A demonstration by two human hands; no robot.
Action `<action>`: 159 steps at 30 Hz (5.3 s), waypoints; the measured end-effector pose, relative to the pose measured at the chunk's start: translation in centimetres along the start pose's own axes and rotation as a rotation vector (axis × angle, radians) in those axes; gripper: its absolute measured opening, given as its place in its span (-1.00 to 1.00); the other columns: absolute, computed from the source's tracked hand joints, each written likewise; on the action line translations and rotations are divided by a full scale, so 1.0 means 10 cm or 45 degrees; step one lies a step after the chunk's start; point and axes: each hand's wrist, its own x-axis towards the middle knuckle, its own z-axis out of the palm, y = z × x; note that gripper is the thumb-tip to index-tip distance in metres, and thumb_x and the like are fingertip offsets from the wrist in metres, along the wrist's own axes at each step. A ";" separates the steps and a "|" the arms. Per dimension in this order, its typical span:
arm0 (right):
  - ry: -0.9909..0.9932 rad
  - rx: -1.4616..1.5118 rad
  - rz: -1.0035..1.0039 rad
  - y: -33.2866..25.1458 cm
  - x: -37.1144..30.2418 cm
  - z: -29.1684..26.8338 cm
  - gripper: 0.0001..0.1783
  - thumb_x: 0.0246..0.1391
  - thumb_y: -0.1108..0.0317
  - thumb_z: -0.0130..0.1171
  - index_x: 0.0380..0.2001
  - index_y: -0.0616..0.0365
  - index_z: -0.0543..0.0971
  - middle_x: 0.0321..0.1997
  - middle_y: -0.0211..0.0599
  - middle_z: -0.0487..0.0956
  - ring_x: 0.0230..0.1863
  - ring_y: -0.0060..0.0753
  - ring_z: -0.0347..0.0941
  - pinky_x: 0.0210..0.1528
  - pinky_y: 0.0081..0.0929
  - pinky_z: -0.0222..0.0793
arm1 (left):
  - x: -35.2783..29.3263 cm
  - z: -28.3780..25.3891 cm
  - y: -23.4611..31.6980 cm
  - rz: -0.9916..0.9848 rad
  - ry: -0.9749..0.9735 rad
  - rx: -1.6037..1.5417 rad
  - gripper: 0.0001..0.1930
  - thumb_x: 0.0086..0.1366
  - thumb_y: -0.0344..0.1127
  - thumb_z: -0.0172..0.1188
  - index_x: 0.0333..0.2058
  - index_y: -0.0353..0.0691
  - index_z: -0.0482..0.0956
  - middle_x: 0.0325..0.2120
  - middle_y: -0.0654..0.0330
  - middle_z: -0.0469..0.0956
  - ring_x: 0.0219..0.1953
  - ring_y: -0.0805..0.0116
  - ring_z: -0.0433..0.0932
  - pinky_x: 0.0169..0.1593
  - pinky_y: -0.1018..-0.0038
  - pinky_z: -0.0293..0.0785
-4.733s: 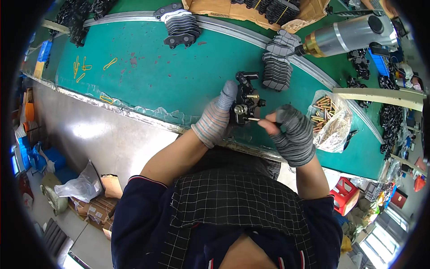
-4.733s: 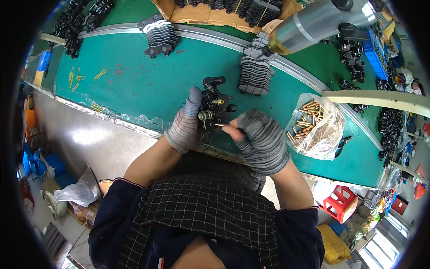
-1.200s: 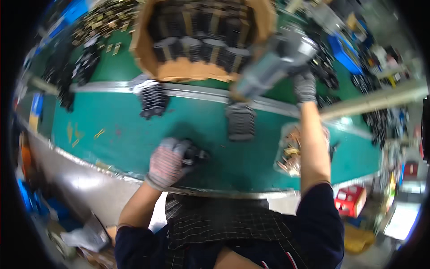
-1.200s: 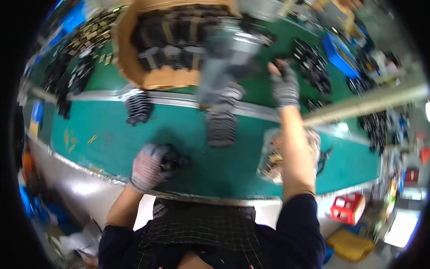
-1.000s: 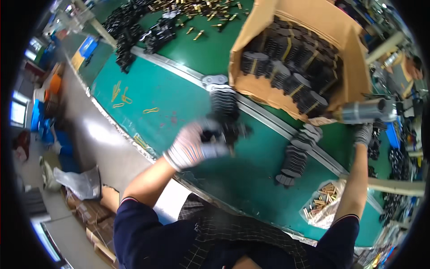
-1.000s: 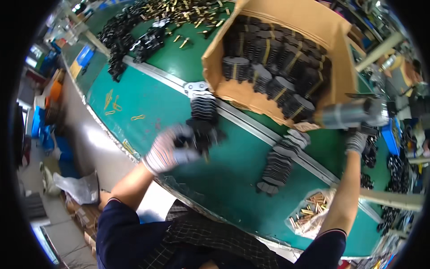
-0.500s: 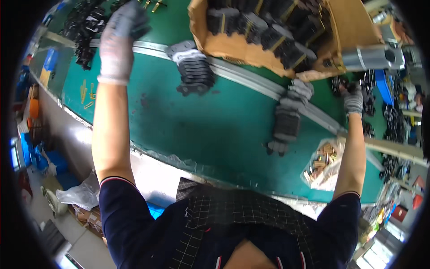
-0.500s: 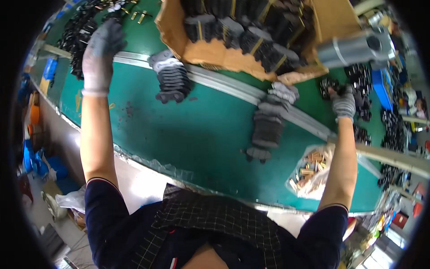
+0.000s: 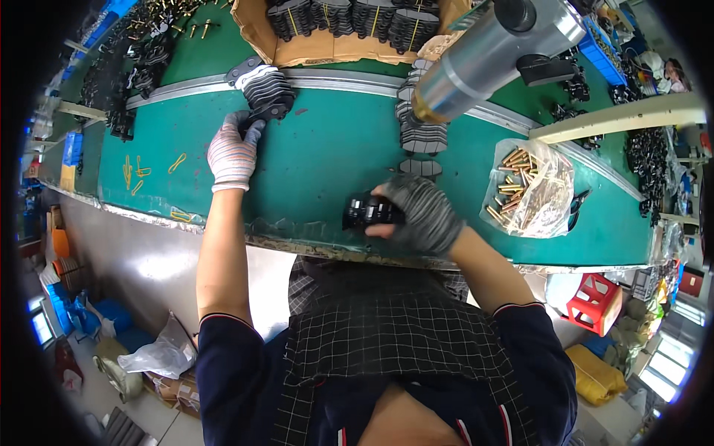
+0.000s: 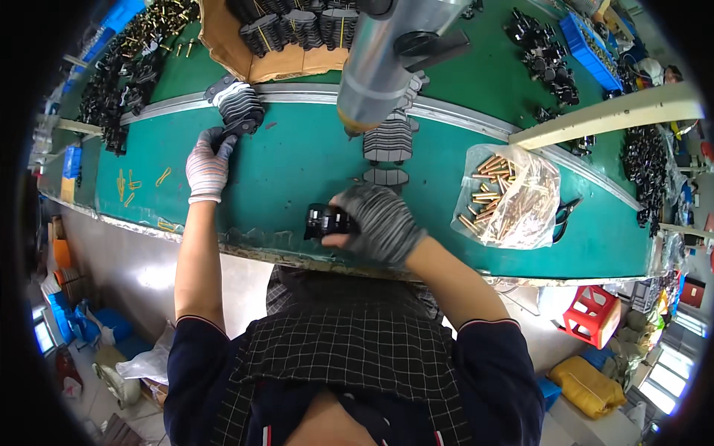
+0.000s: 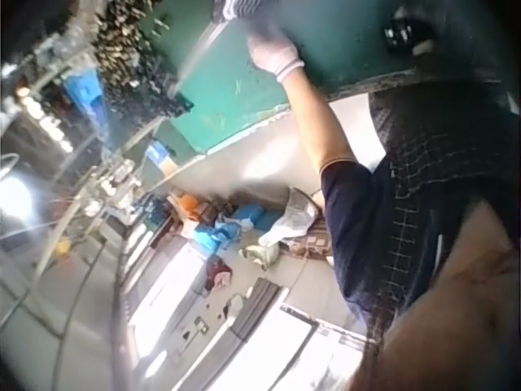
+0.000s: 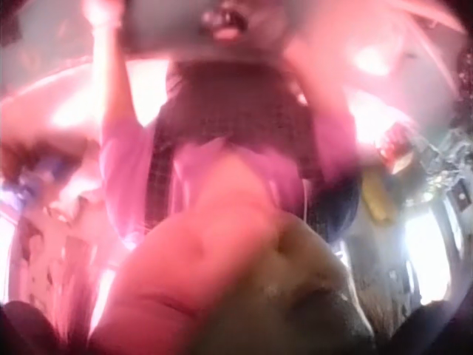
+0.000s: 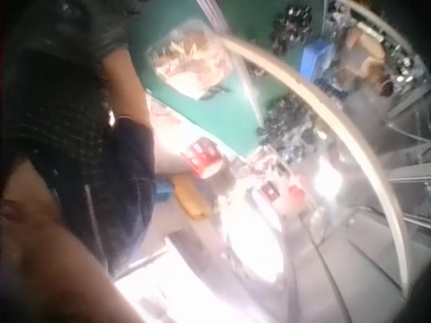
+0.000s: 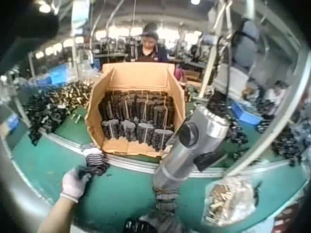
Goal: Assembling small mechanical components using an electric screwdriver at a factory workstation.
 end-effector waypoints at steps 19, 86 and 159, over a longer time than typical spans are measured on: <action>-0.075 -0.353 0.290 0.38 0.44 0.02 -0.63 -0.03 0.23 0.28 -0.15 0.10 0.52 -0.21 -0.11 0.50 -0.19 -0.01 0.48 -0.15 -0.22 0.41 | -0.58 0.04 0.81 0.867 -0.386 -0.424 -0.74 -0.03 -0.41 0.34 -0.29 -0.18 0.59 -0.41 0.09 0.54 -0.35 0.05 0.53 -0.25 0.32 0.47; -0.192 -0.979 0.687 0.73 -1.11 -1.08 -0.81 -0.02 0.25 0.23 -0.33 0.05 0.63 -0.31 -0.17 0.57 -0.36 -0.07 0.53 -0.28 -0.23 0.46 | -0.93 0.21 1.12 0.073 -0.956 -1.248 -0.33 -0.09 -0.01 0.48 -0.08 -0.25 0.43 -0.14 0.14 0.50 -0.10 0.27 0.50 -0.04 0.35 0.44; 0.911 0.340 -0.406 0.16 1.11 -1.05 0.01 -0.07 -0.29 0.21 0.26 0.14 0.13 0.17 -0.02 0.35 0.18 -0.10 0.29 0.23 -0.14 0.19 | -1.39 -0.01 1.22 -0.644 -1.089 -2.616 -0.22 0.04 0.40 0.16 0.01 -0.16 0.40 -0.24 0.13 0.54 -0.25 0.32 0.58 -0.29 0.39 0.61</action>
